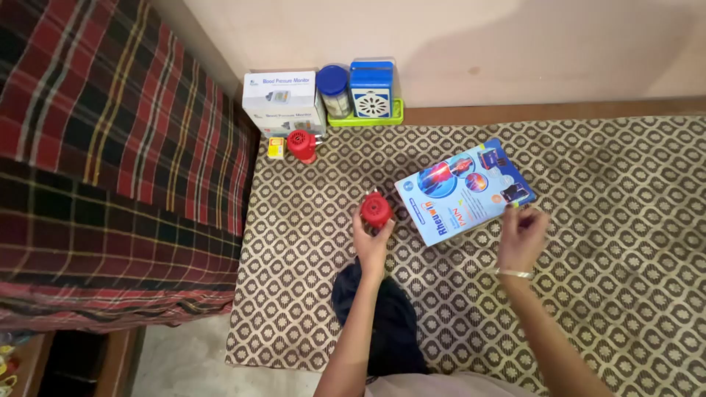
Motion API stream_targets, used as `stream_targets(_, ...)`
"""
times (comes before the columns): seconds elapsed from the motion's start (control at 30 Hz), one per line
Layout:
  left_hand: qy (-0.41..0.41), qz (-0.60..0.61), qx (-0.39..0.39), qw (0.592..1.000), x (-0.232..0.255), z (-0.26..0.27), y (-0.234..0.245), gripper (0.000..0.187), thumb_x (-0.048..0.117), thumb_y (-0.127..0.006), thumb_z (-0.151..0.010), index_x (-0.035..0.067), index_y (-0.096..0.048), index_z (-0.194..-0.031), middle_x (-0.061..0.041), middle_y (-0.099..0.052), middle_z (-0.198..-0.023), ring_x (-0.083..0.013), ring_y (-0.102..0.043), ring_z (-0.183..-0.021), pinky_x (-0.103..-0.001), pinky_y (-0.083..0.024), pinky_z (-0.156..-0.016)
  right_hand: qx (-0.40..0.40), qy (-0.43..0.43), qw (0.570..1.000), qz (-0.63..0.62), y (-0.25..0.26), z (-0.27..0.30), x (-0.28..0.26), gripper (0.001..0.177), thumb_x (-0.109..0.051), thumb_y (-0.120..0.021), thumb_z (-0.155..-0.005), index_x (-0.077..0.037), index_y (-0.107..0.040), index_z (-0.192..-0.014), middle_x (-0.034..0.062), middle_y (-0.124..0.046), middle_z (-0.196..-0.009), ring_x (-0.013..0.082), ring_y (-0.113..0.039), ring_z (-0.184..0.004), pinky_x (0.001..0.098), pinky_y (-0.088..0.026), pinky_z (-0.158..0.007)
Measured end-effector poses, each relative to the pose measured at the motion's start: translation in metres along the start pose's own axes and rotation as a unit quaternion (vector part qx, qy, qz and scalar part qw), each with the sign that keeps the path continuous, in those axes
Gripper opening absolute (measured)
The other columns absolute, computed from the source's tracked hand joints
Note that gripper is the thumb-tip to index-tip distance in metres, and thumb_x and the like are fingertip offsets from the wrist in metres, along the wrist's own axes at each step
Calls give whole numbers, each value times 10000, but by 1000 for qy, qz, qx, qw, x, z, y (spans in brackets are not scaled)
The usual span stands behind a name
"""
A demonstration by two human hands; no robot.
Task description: The person moves several small items from a patterned bench to a nearby wooden side table, including a red container, a blue box, a white box, and a green box. Then the person wipes the bench surface with a dark cloth.
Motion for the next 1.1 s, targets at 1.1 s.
stream_targets(1.1,169,213,-167,948,22,78,4,434,154,-751,-903,40,-606,-1296,-34,-687,-1177,-173,-691,-1101,-378,-563,-986,-250,-345,787,-446,-45,102,10,402,154,-488,-884,-30,-551,-1236,161,-630,-1292,321,-637,-1224,532,-491,-1026)
Point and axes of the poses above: each hand's wrist, its own z-axis away from the middle knuckle, its own y-axis out of the back of the hand, x = y × z, the point moved 3 cm from there along -z, towards the middle knuckle
